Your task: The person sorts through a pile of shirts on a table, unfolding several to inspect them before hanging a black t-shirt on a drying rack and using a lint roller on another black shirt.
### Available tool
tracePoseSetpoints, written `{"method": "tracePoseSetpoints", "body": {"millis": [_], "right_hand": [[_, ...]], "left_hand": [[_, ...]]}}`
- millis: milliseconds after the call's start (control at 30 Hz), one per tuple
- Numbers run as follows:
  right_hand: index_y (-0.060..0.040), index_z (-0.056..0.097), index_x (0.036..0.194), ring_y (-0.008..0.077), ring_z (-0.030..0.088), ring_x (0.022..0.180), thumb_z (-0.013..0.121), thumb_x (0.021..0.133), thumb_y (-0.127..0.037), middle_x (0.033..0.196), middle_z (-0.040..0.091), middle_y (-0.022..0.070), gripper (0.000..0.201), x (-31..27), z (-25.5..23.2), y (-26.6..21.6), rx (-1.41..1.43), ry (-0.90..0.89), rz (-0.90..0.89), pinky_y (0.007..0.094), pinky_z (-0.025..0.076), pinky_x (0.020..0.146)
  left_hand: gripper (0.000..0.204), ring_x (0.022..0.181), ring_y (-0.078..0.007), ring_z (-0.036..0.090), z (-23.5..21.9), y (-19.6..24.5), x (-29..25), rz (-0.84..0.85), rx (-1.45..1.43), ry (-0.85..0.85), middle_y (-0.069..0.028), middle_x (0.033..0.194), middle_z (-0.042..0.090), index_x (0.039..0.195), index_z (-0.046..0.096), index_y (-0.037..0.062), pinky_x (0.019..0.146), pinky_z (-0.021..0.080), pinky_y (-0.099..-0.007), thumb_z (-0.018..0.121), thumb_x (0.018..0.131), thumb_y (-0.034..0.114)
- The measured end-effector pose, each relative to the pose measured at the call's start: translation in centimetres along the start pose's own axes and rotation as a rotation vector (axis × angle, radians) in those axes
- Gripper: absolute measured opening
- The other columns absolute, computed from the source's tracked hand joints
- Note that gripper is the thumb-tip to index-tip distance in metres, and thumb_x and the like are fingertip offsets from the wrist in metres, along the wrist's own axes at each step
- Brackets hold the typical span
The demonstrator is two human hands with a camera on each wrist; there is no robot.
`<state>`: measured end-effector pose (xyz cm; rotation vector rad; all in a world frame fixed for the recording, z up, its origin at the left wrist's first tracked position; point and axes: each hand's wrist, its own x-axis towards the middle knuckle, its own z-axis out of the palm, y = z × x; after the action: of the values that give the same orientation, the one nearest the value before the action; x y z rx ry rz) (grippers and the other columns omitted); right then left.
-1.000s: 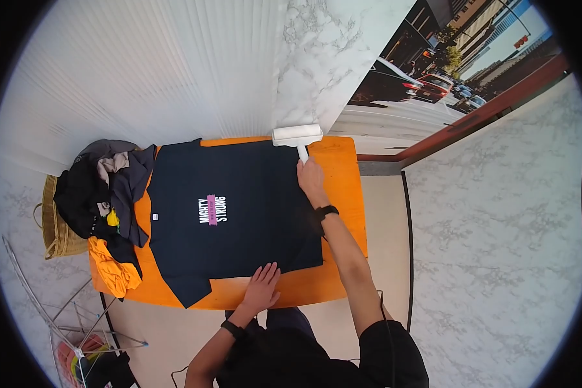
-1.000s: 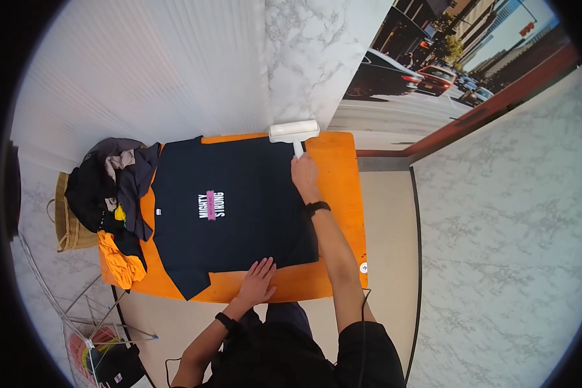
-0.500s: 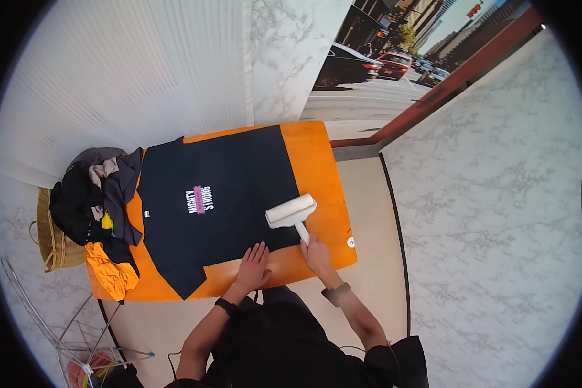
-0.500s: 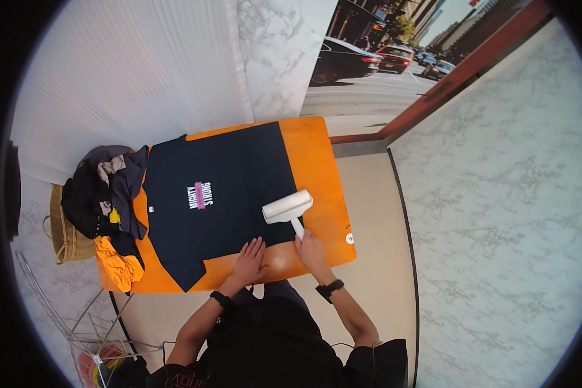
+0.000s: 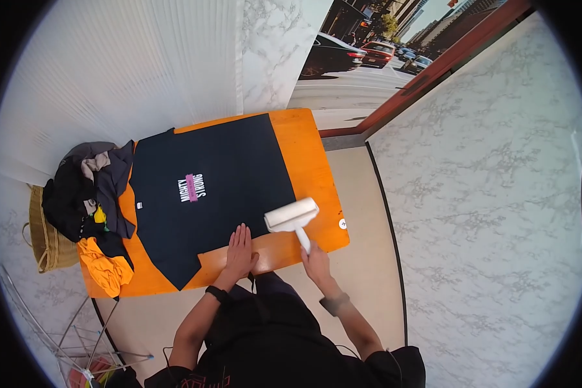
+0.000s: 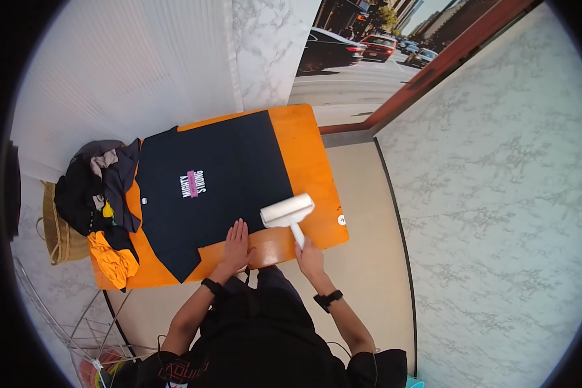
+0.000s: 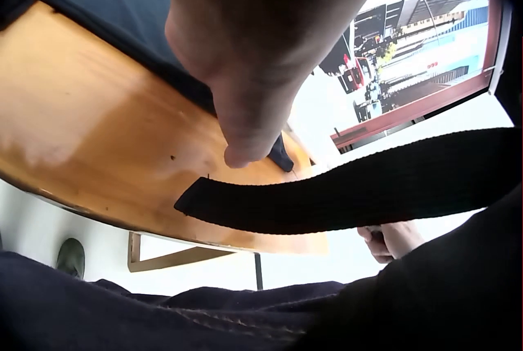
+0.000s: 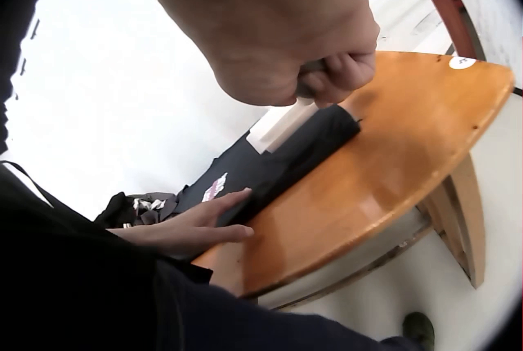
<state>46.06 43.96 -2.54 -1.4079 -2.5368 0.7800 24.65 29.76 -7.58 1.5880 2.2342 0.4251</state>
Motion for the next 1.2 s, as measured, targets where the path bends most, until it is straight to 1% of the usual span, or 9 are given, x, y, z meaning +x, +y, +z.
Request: {"method": "tracePoseSetpoints", "body": {"millis": [200,600,667,733,867,900,967,1100,1200], "right_hand": [[0.0019,0.053,0.097,0.0448,0.063,0.071,0.059,0.094,-0.026,0.079,0.063,0.0263,0.028,3.0,2.8,-1.9,-0.048,-0.105,-0.090,0.0518,0.050,0.063],[0.0025,0.053,0.099,0.0439,0.063,0.067,0.059,0.093,-0.023,0.069,0.062,0.0242,0.027,-2.4,-1.7,6.4,-0.058,-0.028,0.044,0.0518,0.050,0.059],[0.0022,0.053,0.098,0.0422,0.063,0.063,0.059,0.093,-0.023,0.065,0.060,0.0232,0.026,-1.5,-2.0,7.4,-0.028,0.029,0.043,0.0508,0.048,0.057],[0.0028,0.054,0.103,0.0463,0.062,0.071,0.055,0.095,-0.028,0.075,0.063,0.0272,0.032,-0.2,-2.1,7.8,0.054,0.057,0.184,0.0524,0.049,0.063],[0.0024,0.054,0.102,0.0444,0.063,0.070,0.052,0.097,-0.032,0.075,0.064,0.0252,0.035,5.8,-0.2,7.7,0.039,0.184,0.172,0.0514,0.049,0.063],[0.0019,0.053,0.105,0.0431,0.064,0.071,0.051,0.097,-0.034,0.077,0.065,0.0240,0.037,7.1,0.6,7.8,0.016,0.166,0.179,0.0509,0.049,0.064],[-0.0005,0.052,0.106,0.0423,0.064,0.072,0.052,0.097,-0.033,0.081,0.065,0.0235,0.034,8.9,1.4,7.3,0.049,0.175,0.192,0.0510,0.048,0.064],[-0.0024,0.050,0.109,0.0402,0.059,0.090,0.058,0.094,-0.028,0.095,0.059,0.0213,0.031,12.4,3.1,8.8,-0.108,0.216,0.093,0.0495,0.046,0.076],[-0.0019,0.052,0.108,0.0382,0.056,0.095,0.064,0.089,-0.026,0.100,0.056,0.0196,0.033,12.8,1.5,7.0,-0.165,0.306,-0.044,0.0494,0.045,0.080]], "left_hand": [[0.090,0.145,-0.0366,0.021,0.7,-1.0,-0.5,-0.058,0.035,-0.014,-0.0269,0.155,0.022,0.146,0.025,-0.0083,0.119,0.015,-0.0460,0.067,0.077,0.033],[0.088,0.146,-0.0350,0.021,-0.3,-1.2,-1.4,-0.051,0.034,-0.026,-0.0240,0.156,0.021,0.147,0.025,-0.0066,0.119,0.015,-0.0469,0.065,0.079,0.032],[0.084,0.145,-0.0368,0.022,-1.4,-2.1,-2.0,-0.132,-0.080,0.114,-0.0249,0.155,0.023,0.146,0.027,-0.0068,0.118,0.017,-0.0479,0.065,0.080,0.029],[0.079,0.142,-0.0402,0.026,-2.4,-3.8,-3.6,-0.291,0.000,0.371,-0.0262,0.153,0.027,0.144,0.030,-0.0063,0.116,0.021,-0.0484,0.065,0.081,0.026],[0.078,0.132,-0.0455,0.036,-1.7,-10.8,-9.8,-0.828,0.240,0.664,-0.0303,0.143,0.036,0.142,0.033,-0.0053,0.111,0.029,-0.0492,0.068,0.082,0.029],[0.078,0.132,-0.0455,0.036,-1.8,-12.1,-11.1,-0.840,0.253,0.671,-0.0303,0.143,0.036,0.142,0.033,-0.0053,0.111,0.029,-0.0492,0.068,0.082,0.029],[0.076,0.121,-0.0440,0.044,-2.4,-13.7,-13.1,-1.364,0.103,0.588,-0.0291,0.132,0.043,0.134,0.038,-0.0061,0.102,0.037,-0.0496,0.071,0.081,0.037],[0.072,0.108,-0.0427,0.053,-4.1,-14.3,-13.3,-1.442,0.169,0.511,-0.0259,0.119,0.051,0.114,0.045,-0.0045,0.087,0.047,-0.0471,0.077,0.075,0.048],[0.072,0.100,-0.0424,0.061,-4.4,-14.7,-11.8,-1.544,0.040,0.560,-0.0250,0.111,0.059,0.115,0.046,-0.0048,0.084,0.050,-0.0466,0.080,0.074,0.044]]}}
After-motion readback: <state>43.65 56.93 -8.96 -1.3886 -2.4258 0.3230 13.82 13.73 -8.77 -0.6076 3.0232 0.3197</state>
